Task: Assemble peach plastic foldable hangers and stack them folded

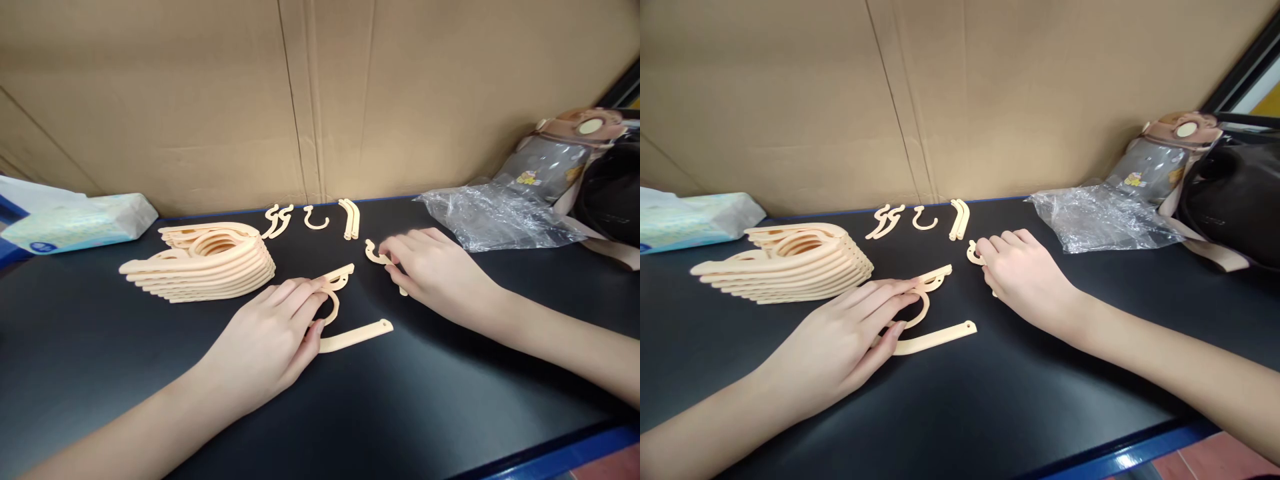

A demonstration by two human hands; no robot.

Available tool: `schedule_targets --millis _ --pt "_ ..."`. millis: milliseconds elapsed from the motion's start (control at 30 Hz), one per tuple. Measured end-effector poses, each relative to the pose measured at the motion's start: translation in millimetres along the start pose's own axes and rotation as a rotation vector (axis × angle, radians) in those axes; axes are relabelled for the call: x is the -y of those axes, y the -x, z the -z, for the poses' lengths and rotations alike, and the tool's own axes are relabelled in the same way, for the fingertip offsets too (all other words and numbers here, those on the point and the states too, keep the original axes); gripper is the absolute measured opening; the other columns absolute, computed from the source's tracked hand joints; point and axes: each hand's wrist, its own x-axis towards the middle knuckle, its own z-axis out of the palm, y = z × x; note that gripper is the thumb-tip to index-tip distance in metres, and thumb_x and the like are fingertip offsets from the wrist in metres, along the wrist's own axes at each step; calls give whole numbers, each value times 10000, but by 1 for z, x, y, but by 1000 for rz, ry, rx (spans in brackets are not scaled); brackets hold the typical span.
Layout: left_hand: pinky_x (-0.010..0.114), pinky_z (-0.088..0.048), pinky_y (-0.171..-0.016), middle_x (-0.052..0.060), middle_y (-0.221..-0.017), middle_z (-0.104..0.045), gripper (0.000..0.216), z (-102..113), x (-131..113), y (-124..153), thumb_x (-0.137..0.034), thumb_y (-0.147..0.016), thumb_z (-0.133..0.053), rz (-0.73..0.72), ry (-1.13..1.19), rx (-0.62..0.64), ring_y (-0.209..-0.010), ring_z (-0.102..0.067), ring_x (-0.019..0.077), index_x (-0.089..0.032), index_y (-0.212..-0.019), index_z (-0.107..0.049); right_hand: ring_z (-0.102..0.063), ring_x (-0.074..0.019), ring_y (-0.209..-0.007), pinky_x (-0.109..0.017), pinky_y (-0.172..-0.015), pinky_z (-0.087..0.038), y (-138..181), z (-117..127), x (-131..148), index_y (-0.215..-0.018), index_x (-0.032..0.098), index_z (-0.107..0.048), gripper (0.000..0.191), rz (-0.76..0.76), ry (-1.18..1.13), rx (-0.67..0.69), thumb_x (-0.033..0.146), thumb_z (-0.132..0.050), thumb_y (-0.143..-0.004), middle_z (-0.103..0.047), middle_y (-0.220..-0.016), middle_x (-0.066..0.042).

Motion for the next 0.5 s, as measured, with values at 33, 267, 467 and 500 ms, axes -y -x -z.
schedule_targets --millis 33,267,467,500 --pt "409 -532 -836 142 -1178 -668 318 0 0 0 -153 -953 -384 3 7 -4 -1052 -628 272 -72 -1139 -628 -604 -235 -819 -361 -802 -407 1 0 0 -967 121 -623 139 10 -3 -7 91 -516 -884 -638 -855 -60" --pt "408 -510 -850 150 -1209 -661 444 -1 1 1 -465 -930 -552 22 27 -3 -1056 -635 291 -81 -1142 -619 -609 -206 -806 -339 -802 -401 0 1 -2 -887 134 -630 186 72 -25 -3 63 -459 -896 -634 -854 -49" --pt "418 -465 -857 107 -1178 -687 477 3 4 1 -553 -921 -538 58 20 -18 -988 -656 278 -127 -1115 -630 -567 -172 -649 -327 -757 -403 -1 1 2 -758 174 -567 207 1 -60 -45 312 -586 -911 -593 -675 4" --pt "424 -457 -862 108 -1167 -692 482 4 4 1 -554 -906 -563 57 17 -6 -977 -660 281 -125 -1116 -632 -568 -179 -649 -329 -741 -401 0 0 2 -766 175 -568 221 -7 -44 -51 347 -604 -901 -597 -673 0"
